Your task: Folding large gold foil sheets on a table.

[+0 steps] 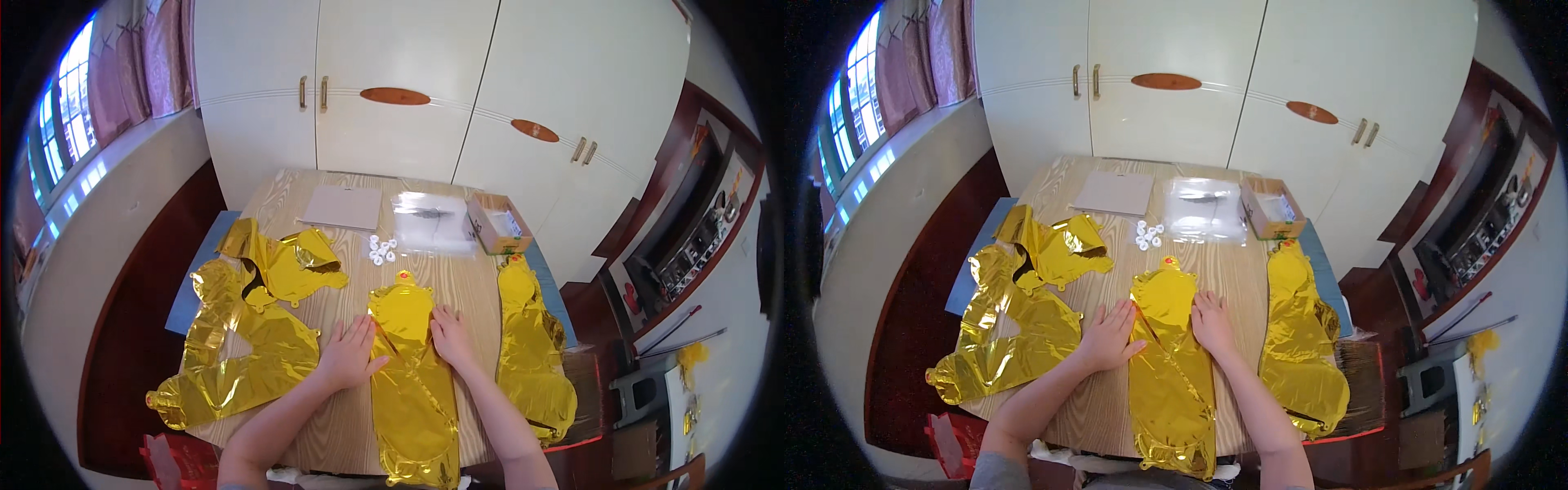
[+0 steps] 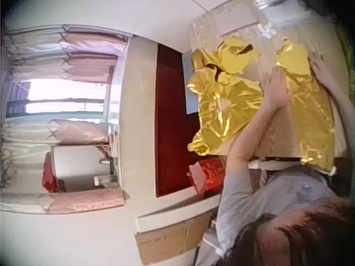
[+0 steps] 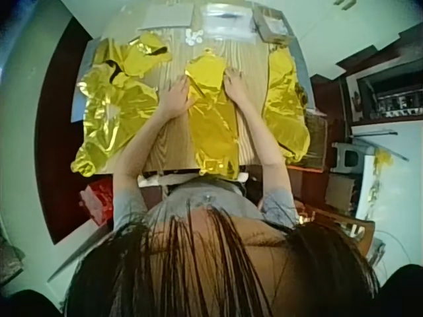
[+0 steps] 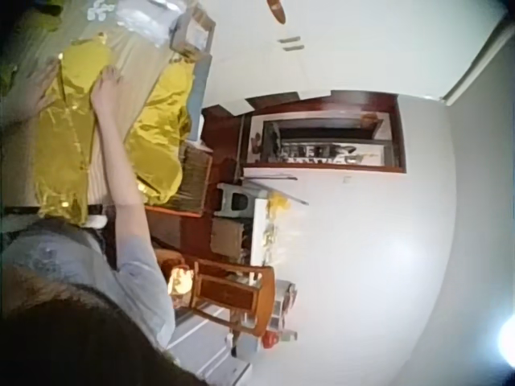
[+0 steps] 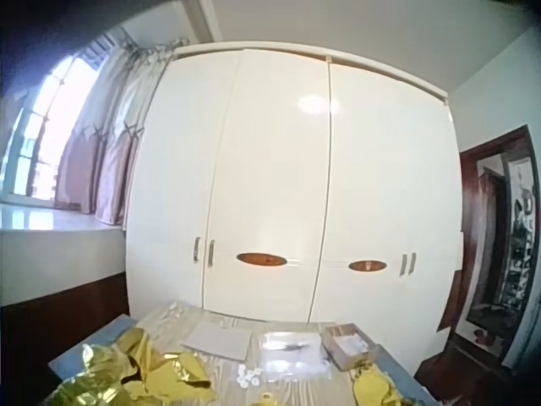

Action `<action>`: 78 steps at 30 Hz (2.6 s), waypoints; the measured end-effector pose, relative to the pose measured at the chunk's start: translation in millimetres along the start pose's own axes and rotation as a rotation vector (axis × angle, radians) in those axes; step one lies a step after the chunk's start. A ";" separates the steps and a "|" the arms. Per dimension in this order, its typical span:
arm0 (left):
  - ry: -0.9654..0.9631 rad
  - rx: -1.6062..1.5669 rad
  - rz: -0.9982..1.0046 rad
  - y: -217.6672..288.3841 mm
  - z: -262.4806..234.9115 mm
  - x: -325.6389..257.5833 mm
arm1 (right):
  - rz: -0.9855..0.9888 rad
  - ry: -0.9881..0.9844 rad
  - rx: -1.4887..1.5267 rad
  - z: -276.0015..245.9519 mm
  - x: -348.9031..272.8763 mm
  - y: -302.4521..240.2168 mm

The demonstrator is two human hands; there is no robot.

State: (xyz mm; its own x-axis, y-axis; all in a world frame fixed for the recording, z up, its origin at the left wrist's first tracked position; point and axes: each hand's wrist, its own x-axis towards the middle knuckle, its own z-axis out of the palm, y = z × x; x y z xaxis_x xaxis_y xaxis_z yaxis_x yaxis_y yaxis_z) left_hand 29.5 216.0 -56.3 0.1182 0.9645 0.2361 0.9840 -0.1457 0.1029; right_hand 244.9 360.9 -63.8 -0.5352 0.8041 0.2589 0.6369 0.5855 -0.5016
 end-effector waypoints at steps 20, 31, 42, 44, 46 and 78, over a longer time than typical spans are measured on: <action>-0.057 -0.016 -0.021 2.6 -7.0 2.2 | -0.065 0.015 -0.014 0.5 -4.1 -6.8; -0.020 -0.017 -0.009 1.9 -4.6 1.7 | 0.048 -0.074 0.339 -12.2 30.2 10.4; -0.055 -0.044 -0.007 3.7 -8.3 3.8 | -0.354 -0.353 -0.144 -13.1 34.2 -5.1; -0.057 -0.048 -0.010 3.6 -8.4 4.1 | -0.336 -0.356 -0.126 -10.2 32.0 -0.4; -0.058 -0.043 -0.010 3.6 -8.9 3.7 | -0.344 -0.353 -0.138 -11.8 31.9 0.6; -0.028 0.017 0.026 6.6 -8.9 4.8 | -0.321 -0.208 -0.048 -42.8 -104.0 -21.2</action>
State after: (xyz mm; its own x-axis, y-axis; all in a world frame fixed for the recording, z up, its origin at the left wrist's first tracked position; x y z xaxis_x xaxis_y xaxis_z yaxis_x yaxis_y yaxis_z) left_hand 35.3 217.7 -45.9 0.1468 0.9663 0.2115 0.9827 -0.1668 0.0802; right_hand 310.9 269.2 -44.8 -0.8098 0.5434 0.2213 0.4408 0.8124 -0.3817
